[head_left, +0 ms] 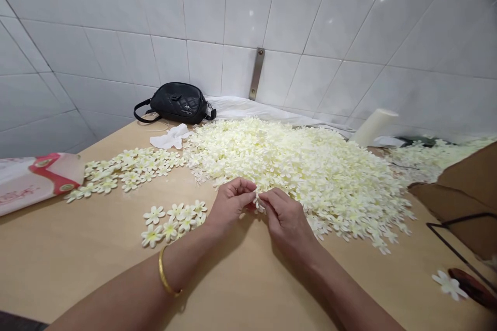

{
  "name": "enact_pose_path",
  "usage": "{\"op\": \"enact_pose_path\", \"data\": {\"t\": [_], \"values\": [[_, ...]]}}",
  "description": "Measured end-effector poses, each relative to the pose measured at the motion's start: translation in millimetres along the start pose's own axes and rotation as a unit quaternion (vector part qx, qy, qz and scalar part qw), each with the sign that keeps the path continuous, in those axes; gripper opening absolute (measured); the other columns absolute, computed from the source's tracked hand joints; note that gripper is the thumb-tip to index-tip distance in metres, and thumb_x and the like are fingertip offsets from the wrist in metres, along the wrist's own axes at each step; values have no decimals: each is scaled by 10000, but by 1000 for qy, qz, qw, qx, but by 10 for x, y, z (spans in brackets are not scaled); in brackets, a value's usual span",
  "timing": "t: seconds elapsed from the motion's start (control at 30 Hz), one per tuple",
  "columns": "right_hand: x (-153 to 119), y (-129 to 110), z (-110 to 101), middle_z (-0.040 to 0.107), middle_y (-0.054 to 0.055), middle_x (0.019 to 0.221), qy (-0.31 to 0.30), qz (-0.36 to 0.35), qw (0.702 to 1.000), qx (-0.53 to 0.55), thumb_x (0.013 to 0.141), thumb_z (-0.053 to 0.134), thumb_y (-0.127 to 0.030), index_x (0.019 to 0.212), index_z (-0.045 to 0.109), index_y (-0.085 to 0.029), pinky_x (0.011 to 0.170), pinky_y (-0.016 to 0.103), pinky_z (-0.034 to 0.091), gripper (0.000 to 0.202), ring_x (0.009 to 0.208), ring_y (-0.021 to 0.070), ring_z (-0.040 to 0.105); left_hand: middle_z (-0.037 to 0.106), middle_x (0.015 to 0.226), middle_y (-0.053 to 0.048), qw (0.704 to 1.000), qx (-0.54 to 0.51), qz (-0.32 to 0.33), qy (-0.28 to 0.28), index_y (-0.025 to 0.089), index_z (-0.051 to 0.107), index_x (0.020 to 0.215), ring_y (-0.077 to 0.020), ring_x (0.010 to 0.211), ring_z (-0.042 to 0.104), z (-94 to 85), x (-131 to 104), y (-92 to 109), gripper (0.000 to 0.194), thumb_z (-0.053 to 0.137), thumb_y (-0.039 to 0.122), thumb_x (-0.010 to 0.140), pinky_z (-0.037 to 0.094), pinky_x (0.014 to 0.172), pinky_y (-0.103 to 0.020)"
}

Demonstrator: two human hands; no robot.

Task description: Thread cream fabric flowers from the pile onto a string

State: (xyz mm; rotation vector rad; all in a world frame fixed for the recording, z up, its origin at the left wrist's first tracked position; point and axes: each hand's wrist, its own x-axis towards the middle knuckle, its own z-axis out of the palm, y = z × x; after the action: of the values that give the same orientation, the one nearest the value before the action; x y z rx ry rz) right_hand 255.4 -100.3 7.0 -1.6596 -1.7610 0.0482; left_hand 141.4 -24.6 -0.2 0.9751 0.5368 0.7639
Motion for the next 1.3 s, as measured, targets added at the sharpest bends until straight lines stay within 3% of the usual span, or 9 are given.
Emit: {"op": "enact_pose_path", "data": {"t": [0.23, 0.33, 0.67, 0.87, 1.07, 1.2, 1.3], "values": [[-24, 73, 41, 505, 51, 712, 20, -16, 1000, -17, 774, 372, -53, 764, 555, -135, 597, 257, 368, 201, 650, 150, 467, 554, 574, 14, 1000, -7, -3, -8, 171, 552, 779, -100, 511, 515, 15, -11, -19, 146, 635, 213, 667, 442, 576, -289], [-14, 65, 34, 509, 42, 695, 19, -9, 1000, 9, 784, 378, -64, 757, 559, -136, 585, 247, 364, 197, 635, 140, 470, 543, 597, 32, 1000, 2, -13, -13, 187, 561, 794, -87, 531, 518, -2, -12, -42, 195, 663, 168, 629, 443, 616, -291], [-10, 26, -9, 554, 0, 637, 36, 75, 988, 128, 825, 416, -162, 721, 574, -157, 554, 212, 368, 190, 586, 105, 497, 557, 578, 21, 1000, 25, -9, 7, 161, 556, 724, -88, 504, 516, 22, 7, 12, 162, 657, 124, 604, 420, 584, -269], [-8, 68, 19, 542, 0, 649, 74, 64, 989, 107, 820, 426, -170, 746, 581, -159, 569, 225, 367, 172, 604, 112, 488, 569, 534, -9, 997, 61, -43, -6, 141, 578, 631, -87, 507, 503, 28, -16, -8, 97, 654, 199, 617, 422, 601, -269], [-8, 68, 12, 549, 0, 652, 65, 61, 990, 106, 818, 420, -173, 735, 578, -166, 565, 225, 377, 179, 603, 112, 497, 509, 432, 0, 994, 84, -62, -18, 133, 519, 480, -75, 422, 452, 91, -59, -30, 135, 611, 136, 578, 372, 503, -238], [-10, 54, -28, 561, 0, 671, 91, 72, 988, 102, 826, 422, -194, 775, 577, -173, 567, 226, 392, 165, 606, 114, 510, 524, 454, -6, 996, 64, -68, 4, 139, 499, 492, -78, 412, 450, 105, -62, 19, 139, 582, 140, 604, 359, 470, -233], [-17, 39, -53, 574, 14, 730, 106, 26, 990, 88, 825, 434, -182, 818, 572, -175, 608, 233, 410, 138, 663, 123, 525, 529, 470, -9, 997, 49, -62, 21, 143, 486, 498, -82, 423, 454, 93, -54, 33, 155, 581, 158, 621, 359, 464, -233]]}}
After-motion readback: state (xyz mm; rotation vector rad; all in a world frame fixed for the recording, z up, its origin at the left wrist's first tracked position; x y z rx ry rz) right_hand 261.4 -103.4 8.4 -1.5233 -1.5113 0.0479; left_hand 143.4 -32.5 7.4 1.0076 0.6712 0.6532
